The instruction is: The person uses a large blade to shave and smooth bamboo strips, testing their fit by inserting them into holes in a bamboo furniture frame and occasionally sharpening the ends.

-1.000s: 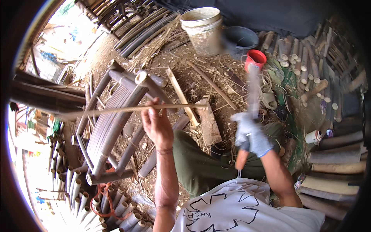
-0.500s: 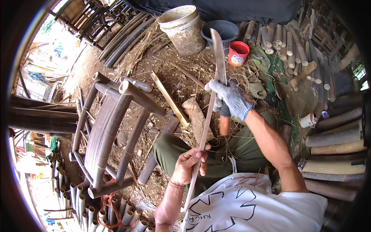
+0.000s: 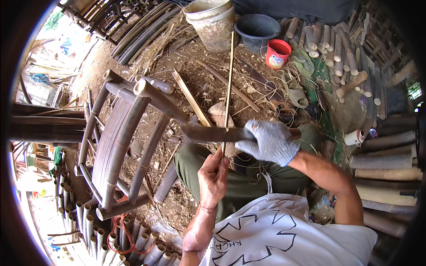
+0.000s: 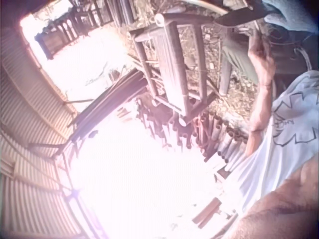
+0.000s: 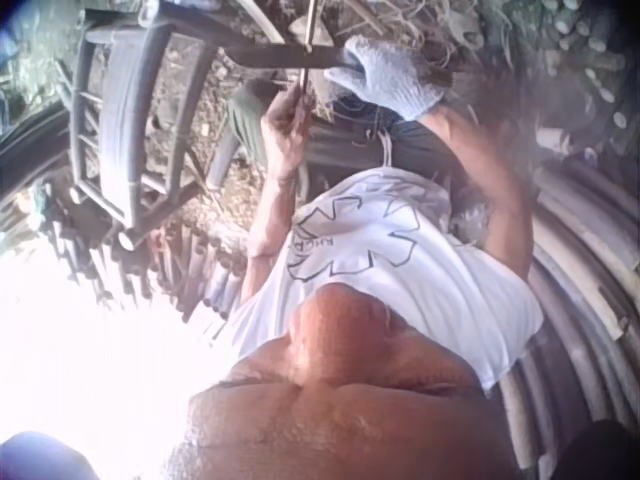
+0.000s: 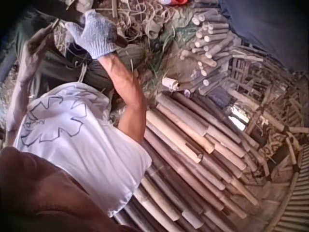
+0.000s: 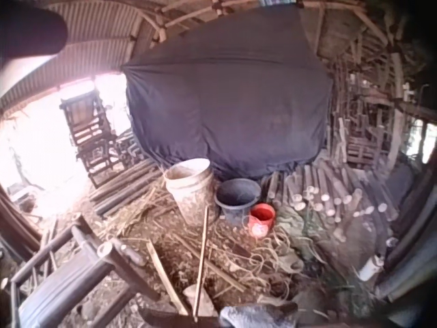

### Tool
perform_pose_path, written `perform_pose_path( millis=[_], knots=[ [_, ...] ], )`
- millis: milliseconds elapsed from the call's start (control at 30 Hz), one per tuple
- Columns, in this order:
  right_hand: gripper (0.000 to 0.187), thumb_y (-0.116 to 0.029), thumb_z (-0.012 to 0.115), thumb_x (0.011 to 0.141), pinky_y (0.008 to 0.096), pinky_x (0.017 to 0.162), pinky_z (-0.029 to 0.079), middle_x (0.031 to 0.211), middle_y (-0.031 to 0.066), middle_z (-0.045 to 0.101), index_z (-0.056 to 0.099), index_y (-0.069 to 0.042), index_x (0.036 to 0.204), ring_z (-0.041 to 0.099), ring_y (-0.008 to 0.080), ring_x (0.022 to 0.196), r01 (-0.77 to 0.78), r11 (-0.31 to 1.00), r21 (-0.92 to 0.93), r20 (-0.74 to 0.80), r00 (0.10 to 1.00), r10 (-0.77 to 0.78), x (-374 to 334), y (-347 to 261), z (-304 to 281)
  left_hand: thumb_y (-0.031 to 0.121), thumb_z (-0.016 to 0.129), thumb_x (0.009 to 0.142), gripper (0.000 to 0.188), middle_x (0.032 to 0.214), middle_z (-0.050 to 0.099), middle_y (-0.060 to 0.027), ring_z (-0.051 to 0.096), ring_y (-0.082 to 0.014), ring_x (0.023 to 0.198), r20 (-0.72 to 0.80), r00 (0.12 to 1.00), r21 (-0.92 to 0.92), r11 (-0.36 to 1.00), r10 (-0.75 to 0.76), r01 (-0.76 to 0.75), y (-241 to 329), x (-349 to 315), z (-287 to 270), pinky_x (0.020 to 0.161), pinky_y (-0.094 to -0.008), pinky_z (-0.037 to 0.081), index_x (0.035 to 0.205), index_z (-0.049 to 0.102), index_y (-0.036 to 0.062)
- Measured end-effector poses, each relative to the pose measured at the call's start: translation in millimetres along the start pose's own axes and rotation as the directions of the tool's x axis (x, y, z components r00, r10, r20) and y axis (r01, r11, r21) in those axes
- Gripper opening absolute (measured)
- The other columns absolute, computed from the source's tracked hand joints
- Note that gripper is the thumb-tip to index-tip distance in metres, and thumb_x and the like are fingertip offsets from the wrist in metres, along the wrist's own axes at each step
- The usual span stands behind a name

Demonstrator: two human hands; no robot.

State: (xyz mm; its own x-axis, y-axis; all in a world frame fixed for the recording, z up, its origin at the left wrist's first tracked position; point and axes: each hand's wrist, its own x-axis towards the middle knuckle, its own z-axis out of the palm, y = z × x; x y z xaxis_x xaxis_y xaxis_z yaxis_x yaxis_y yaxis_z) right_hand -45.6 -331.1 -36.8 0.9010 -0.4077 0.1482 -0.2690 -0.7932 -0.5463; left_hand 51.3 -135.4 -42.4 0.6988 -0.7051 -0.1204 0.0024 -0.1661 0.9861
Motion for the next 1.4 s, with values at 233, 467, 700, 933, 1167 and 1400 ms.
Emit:
perform_pose_path(
  millis=[233,467,700,933,1167,1400],
  knots=[
    [0.053,-0.059,0.059,0.093,0.0450,0.057,0.049,0.066,0.0146,0.062,0.059,-0.007,0.081,0.064,0.0327,0.060,-0.200,0.978,-0.063,-0.177,0.966,0.186,40,56,-42,0.000,0.059,0.096,0.035,0.077,0.055,-0.0072,0.051,-0.0119,0.069,0.092,0.990,0.270,0.955,0.104,-0.126,-1,-41,-20,0.062,-0.0246,0.043,0.130,0.062,-0.0027],
    [0.050,-0.060,0.063,0.088,0.0460,0.056,0.049,0.065,0.0144,0.061,0.060,-0.012,0.077,0.064,0.0323,0.059,0.209,0.973,-0.102,-0.080,0.973,-0.217,14,41,-25,-0.002,0.060,0.095,0.035,0.079,0.056,-0.0074,0.050,-0.0113,0.066,0.106,0.978,0.309,0.929,0.178,-0.202,-4,-43,-33,0.060,-0.0243,0.043,0.130,0.063,-0.0005],
    [0.049,-0.057,0.062,0.090,0.0450,0.061,0.051,0.071,0.0144,0.065,0.061,-0.008,0.082,0.067,0.0312,0.064,-0.159,0.987,-0.031,0.030,0.987,0.160,29,53,-43,-0.003,0.061,0.092,0.038,0.076,0.055,-0.0074,0.053,-0.0134,0.063,0.122,0.978,0.360,0.911,0.169,-0.202,-7,-58,-35,0.059,-0.0259,0.045,0.130,0.063,0.0000],
    [0.052,-0.050,0.044,0.102,0.0460,0.062,0.044,0.070,0.0178,0.059,0.064,-0.005,0.084,0.061,0.0310,0.067,-0.367,0.923,0.117,-0.349,0.855,0.384,58,137,-92,0.014,0.062,0.098,0.036,0.072,0.056,-0.0001,0.046,-0.0055,0.054,0.171,0.982,0.211,0.970,0.083,-0.119,-17,-84,-50,0.046,-0.0222,0.036,0.133,0.062,0.0023],
    [0.042,-0.048,0.071,0.084,0.0441,0.059,0.048,0.072,0.0123,0.060,0.059,-0.009,0.083,0.062,0.0338,0.064,0.060,0.988,0.142,-0.023,0.998,-0.058,4,-14,-23,0.029,0.047,0.107,0.046,0.068,0.060,-0.0042,0.042,-0.0052,0.041,0.147,0.978,-0.385,0.902,-0.150,0.196,29,10,-4,0.036,-0.0192,0.031,0.140,0.050,-0.0038],
    [0.039,-0.046,0.074,0.082,0.0444,0.058,0.048,0.070,0.0117,0.059,0.058,-0.010,0.083,0.063,0.0331,0.064,0.093,0.985,0.143,-0.079,0.993,-0.083,-5,-15,-5,0.026,0.052,0.106,0.036,0.064,0.053,-0.0012,0.040,-0.0053,0.039,0.172,0.978,-0.376,0.910,-0.119,0.176,27,4,-6,0.034,-0.0195,0.029,0.135,0.058,0.0062]
  ],
)
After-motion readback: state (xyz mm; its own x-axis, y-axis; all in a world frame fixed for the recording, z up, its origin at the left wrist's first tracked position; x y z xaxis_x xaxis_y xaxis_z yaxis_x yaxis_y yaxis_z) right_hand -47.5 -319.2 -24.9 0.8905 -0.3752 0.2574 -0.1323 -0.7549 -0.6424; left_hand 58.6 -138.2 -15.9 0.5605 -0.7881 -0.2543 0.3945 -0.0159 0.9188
